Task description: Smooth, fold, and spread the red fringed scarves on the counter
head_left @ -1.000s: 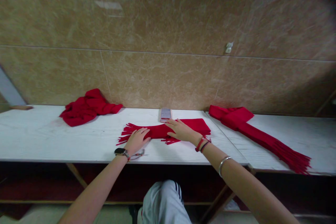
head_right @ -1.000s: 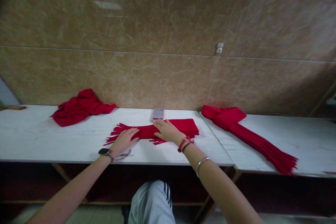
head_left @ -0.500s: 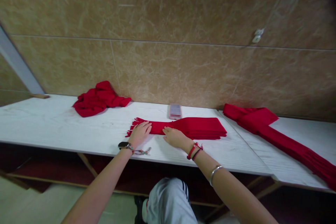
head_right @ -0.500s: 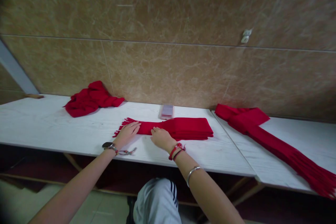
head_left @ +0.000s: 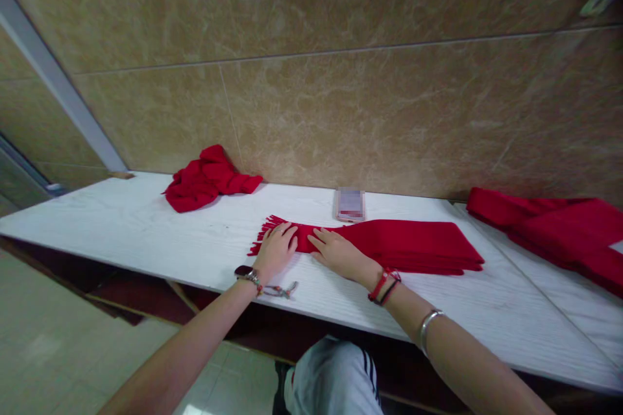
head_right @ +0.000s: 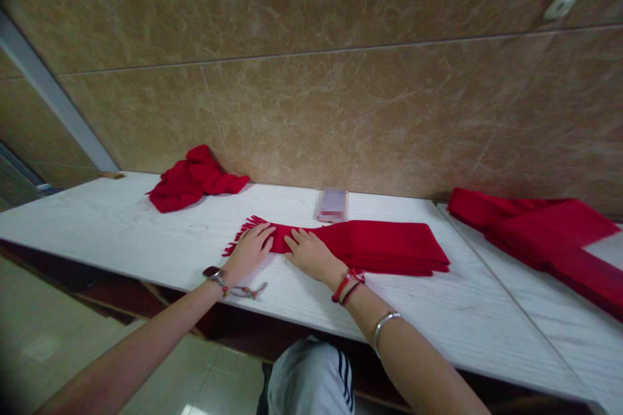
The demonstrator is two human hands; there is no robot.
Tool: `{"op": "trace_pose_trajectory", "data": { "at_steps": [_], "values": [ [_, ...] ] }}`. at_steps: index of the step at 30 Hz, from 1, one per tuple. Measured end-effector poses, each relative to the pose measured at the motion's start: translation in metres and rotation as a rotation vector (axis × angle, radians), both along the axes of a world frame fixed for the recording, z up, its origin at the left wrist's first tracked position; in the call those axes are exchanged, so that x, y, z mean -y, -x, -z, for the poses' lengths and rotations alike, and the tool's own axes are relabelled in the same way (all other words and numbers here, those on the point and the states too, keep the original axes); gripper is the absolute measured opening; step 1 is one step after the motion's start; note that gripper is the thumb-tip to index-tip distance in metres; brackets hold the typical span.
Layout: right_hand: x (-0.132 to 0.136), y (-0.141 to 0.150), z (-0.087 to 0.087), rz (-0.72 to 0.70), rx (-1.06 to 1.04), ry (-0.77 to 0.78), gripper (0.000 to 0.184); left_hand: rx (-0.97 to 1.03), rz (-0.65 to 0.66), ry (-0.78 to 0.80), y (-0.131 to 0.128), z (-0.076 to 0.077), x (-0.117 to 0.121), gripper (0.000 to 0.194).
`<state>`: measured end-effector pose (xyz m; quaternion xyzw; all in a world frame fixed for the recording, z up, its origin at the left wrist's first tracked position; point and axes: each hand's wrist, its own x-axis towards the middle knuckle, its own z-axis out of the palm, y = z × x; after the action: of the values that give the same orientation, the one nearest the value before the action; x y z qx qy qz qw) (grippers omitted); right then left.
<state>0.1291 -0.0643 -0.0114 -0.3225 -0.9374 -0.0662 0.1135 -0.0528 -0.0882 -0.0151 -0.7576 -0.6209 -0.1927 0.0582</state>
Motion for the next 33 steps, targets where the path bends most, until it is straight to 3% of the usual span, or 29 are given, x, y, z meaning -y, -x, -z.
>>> {"op": "trace_pose_trajectory", "data": {
  "at_steps": [5, 10, 16, 22, 25, 29, 33],
  "values": [
    [0.004, -0.001, -0.016, -0.031, 0.018, 0.005, 0.038, 0.006, 0.122, 0.068, 0.003, -0.001, 0.001, 0.04],
    [0.005, -0.006, -0.02, -0.04, -0.024, 0.049, 0.041, -0.01, 0.172, 0.059, 0.003, -0.001, 0.002, 0.055],
    [0.004, -0.007, -0.023, 0.024, -0.017, 0.055, 0.037, 0.015, 0.208, -0.031, 0.004, -0.002, 0.0, 0.032],
    [-0.004, -0.003, -0.02, 0.199, -0.112, 0.141, 0.033, 0.088, 0.261, 0.05, 0.016, -0.027, -0.03, 0.029],
    [-0.01, -0.003, -0.017, 0.217, -0.252, 0.207, 0.034, 0.106, 0.307, 0.079, 0.02, -0.037, -0.052, 0.027],
    [-0.016, -0.005, -0.013, 0.156, -0.4, 0.301, 0.03, 0.279, 0.334, 0.059, 0.021, -0.034, -0.065, 0.028],
    [-0.011, -0.006, -0.016, 0.093, -0.425, 0.332, 0.034, 0.338, 0.367, 0.05, 0.019, -0.027, -0.062, 0.03]
  ]
}}
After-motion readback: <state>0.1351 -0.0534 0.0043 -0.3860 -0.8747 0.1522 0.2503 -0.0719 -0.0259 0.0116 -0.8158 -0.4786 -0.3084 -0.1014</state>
